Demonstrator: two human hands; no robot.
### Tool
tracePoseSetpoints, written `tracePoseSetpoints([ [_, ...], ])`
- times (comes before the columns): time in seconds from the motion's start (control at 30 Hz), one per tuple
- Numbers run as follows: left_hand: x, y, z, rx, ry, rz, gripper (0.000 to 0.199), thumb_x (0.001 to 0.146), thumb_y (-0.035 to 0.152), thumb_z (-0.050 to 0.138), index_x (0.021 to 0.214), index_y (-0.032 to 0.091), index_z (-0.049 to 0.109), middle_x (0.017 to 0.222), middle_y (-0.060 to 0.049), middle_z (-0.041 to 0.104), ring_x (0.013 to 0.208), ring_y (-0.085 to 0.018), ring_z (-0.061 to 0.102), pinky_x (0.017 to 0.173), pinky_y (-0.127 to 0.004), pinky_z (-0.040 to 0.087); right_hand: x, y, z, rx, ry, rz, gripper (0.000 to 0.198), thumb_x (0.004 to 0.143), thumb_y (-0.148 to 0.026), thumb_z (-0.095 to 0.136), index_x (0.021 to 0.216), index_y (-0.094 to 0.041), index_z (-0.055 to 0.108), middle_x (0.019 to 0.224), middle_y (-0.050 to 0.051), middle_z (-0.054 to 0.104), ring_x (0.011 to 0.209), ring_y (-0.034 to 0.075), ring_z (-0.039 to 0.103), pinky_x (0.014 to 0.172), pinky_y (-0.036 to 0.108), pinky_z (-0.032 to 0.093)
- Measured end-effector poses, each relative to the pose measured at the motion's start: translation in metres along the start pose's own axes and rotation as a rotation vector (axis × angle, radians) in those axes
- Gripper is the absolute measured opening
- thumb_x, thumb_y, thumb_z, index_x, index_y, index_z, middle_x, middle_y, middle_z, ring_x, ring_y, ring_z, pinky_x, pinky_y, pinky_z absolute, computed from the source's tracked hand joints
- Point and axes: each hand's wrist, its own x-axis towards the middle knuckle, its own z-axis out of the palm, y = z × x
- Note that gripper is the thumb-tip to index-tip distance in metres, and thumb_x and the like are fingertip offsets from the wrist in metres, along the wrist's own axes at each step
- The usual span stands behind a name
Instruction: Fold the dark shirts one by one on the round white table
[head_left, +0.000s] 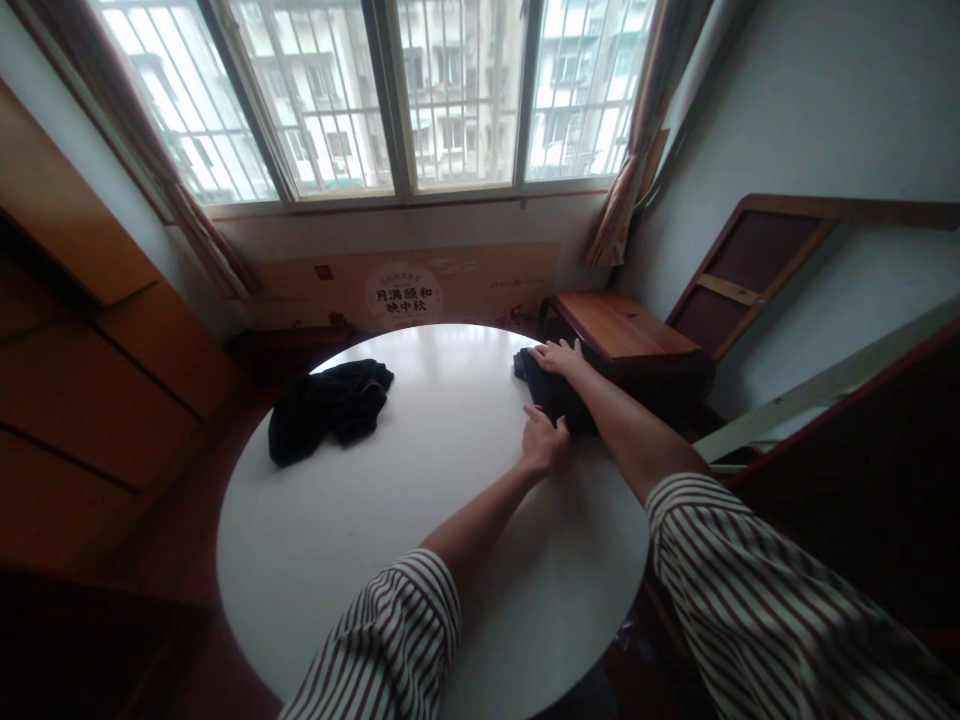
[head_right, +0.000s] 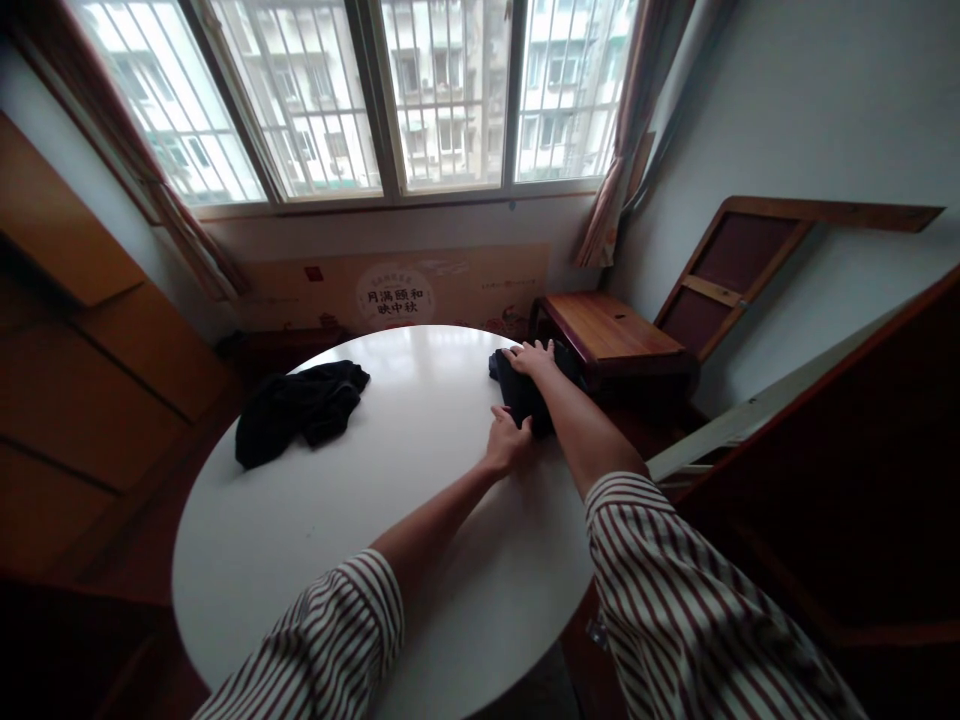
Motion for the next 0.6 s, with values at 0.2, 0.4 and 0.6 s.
tracePoseSetpoints([
  [0.2, -0.027, 0.042, -0.015, 0.307, -0.238, 0.252, 0.038, 0.071, 0.016, 0.076, 0.105, 0.016, 0.060, 0.100, -0.022, 0.068, 0.115, -0.046, 0.058, 0.104, -0.058, 0.038, -0.024, -0.035, -0.014, 0.006, 0.216, -0.075, 0.058, 0.095, -0.049, 0.047, 0.143, -0.016, 0.049, 0.154, 0.020, 0.040, 0.145, 0.038, 0.027, 0.112, 0.070, 0.005],
  [0.4, -0.057, 0.059, -0.059, 0.097, -0.363, 0.449, 0.025, 0.063, 0.018, 0.084, 0.060, 0.022, 0.059, 0.074, -0.013, 0.063, 0.119, -0.047, 0.055, 0.107, -0.059, 0.033, -0.105, -0.086, -0.009, 0.102, 0.282, -0.391, 0.043, 0.094, -0.028, 0.054, 0.132, -0.009, 0.058, 0.143, 0.022, 0.052, 0.133, 0.035, 0.047, 0.113, 0.056, 0.031],
  [0.6, -0.035, 0.054, -0.158, 0.082, 0.023, 0.287, 0.017, 0.073, 0.029, 0.083, 0.076, 0.020, 0.069, 0.086, -0.012, 0.067, 0.113, -0.037, 0.060, 0.100, -0.047, 0.046, -0.192, -0.123, 0.047, 0.186, 0.177, -0.600, 0.037, 0.090, -0.031, 0.058, 0.116, -0.006, 0.067, 0.122, 0.016, 0.068, 0.117, 0.028, 0.062, 0.100, 0.040, 0.049],
])
